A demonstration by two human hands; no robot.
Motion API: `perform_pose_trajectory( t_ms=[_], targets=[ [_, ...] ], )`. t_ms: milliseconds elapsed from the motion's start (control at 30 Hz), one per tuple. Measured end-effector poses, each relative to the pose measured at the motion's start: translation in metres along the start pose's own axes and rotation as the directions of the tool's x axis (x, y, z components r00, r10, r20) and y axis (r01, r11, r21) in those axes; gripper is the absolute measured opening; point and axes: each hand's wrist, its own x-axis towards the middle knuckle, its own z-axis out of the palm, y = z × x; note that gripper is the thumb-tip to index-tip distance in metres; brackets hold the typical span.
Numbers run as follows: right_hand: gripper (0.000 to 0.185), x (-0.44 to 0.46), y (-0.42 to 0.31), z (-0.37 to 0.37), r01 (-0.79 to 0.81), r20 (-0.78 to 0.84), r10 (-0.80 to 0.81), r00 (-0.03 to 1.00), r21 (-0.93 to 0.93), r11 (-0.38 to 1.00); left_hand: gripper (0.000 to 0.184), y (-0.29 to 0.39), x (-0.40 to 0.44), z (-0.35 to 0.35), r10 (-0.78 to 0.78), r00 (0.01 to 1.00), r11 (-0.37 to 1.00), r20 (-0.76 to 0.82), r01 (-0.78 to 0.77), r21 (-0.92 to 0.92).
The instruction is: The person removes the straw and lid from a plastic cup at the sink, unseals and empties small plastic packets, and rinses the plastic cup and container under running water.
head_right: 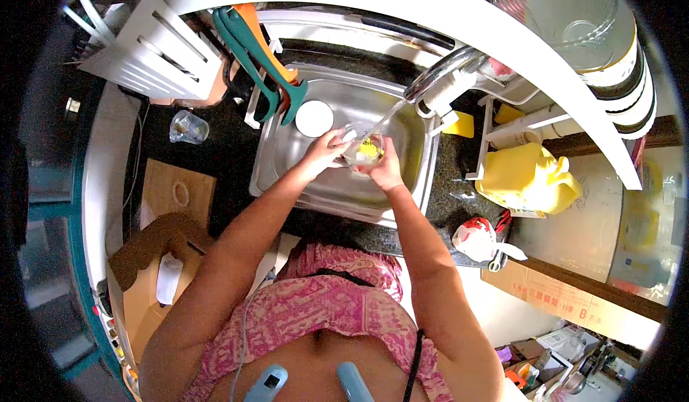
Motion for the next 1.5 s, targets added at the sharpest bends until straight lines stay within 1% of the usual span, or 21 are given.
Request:
perform_pose_trajectory(
  t_ms=[67,133,267,333,400,433,467,533,667,733,800,833,900,933,967,1067,1133,1267,1333,1400,1500],
  targets=[
    [0.097,0.001,0.003,0.006,0.077,-0.017,-0.090,0.996,-0.368,0.927,0.035,-0.008,0.005,0.004,0.071,0.997,0.994,-0.043,-0.075,-0.086],
    [0.099,0.000,-0.001,0.004,0.006,0.003,-0.005,1.000,-0.246,0.969,0.026,-0.015,0.016,-0.005,0.055,0.996,0.971,-0.069,-0.037,0.238],
    [0.091,-0.002,0.013,-0.021,-0.166,0.248,0.130,0.960,0.128,0.978,0.025,-0.009,0.008,0.000,0.237,0.971,0.925,-0.037,-0.214,0.315],
    [0.080,-0.010,0.019,-0.029,-0.419,0.232,0.351,0.907,0.576,0.702,0.026,-0.001,0.005,0.003,0.373,0.927,0.795,-0.036,-0.299,0.528],
    [0.079,-0.005,0.061,-0.019,-0.395,0.179,0.374,0.910,0.652,0.648,0.027,-0.002,0.013,0.004,0.531,0.846,0.629,0.045,-0.429,0.649],
    [0.079,0.000,0.060,-0.006,-0.483,0.140,0.603,0.786,0.748,0.455,0.027,0.008,0.010,-0.002,0.413,0.909,0.731,0.064,-0.373,0.571],
    [0.079,0.002,0.057,0.001,-0.503,0.137,0.788,0.600,0.831,0.238,0.025,-0.019,0.033,-0.011,0.669,0.740,0.659,0.069,-0.634,0.405],
    [0.076,0.001,0.050,-0.003,-0.487,0.248,0.621,0.744,0.837,0.249,0.026,0.022,0.009,-0.031,0.124,0.971,0.978,0.207,-0.154,0.139],
    [0.071,0.010,0.062,0.002,-0.578,0.421,0.515,0.747,0.794,0.189,0.022,-0.024,0.029,-0.071,0.228,0.962,0.974,0.149,-0.227,-0.023],
    [0.062,0.008,0.034,0.010,-0.439,0.133,0.514,0.847,0.720,0.537,0.023,-0.057,0.047,-0.078,0.252,0.963,0.967,0.099,-0.248,-0.050],
    [0.054,0.006,0.017,0.017,-0.334,-0.035,0.455,0.890,0.629,0.701,0.025,-0.081,0.061,-0.077,-0.092,0.995,0.691,0.040,0.092,-0.717],
    [0.058,0.007,0.012,0.020,-0.205,-0.140,0.320,0.937,0.521,0.829,0.032,-0.157,0.098,-0.095,-0.134,0.987,0.607,0.088,0.152,-0.780],
    [0.061,0.006,-0.003,0.017,-0.070,-0.228,0.168,0.959,0.383,0.921,0.035,-0.162,0.096,-0.080,-0.118,0.967,0.578,0.225,0.251,-0.777],
    [0.069,0.006,-0.011,0.014,0.086,-0.242,-0.080,0.967,0.013,0.996,0.038,-0.158,0.091,-0.072,-0.093,0.933,0.551,0.347,0.339,-0.763],
    [0.076,0.006,-0.020,0.012,0.241,-0.161,-0.312,0.936,-0.353,0.904,0.040,-0.154,0.087,-0.068,-0.077,0.937,0.539,0.342,0.327,-0.776],
    [0.083,0.007,-0.052,0.012,0.299,-0.102,-0.405,0.908,-0.520,0.800,0.039,-0.109,0.056,-0.056,-0.020,0.868,0.358,0.496,0.470,-0.807],
    [0.083,0.010,-0.053,0.010,0.331,-0.081,-0.429,0.900,-0.512,0.792,0.048,-0.089,0.046,-0.050,-0.217,0.904,0.432,0.368,0.427,-0.794],
    [0.063,0.025,-0.009,0.008,0.177,-0.222,-0.274,0.936,-0.379,0.909,0.035,-0.088,0.045,-0.057,0.001,0.982,0.593,0.191,0.154,-0.791],
    [0.054,0.042,0.017,-0.001,-0.301,-0.171,0.328,0.929,0.166,0.939,0.032,-0.072,0.039,-0.060,-0.018,0.999,0.814,-0.040,-0.009,-0.581],
    [0.041,0.037,0.007,-0.015,-0.579,-0.042,0.582,0.812,0.066,0.812,0.023,-0.045,0.025,-0.047,0.171,0.971,0.903,-0.168,-0.222,-0.368],
    [0.059,0.027,0.019,-0.015,-0.559,0.096,0.571,0.815,-0.128,0.819,0.018,-0.028,0.022,-0.029,0.363,0.931,0.931,-0.037,-0.364,-0.015]
  ],
)
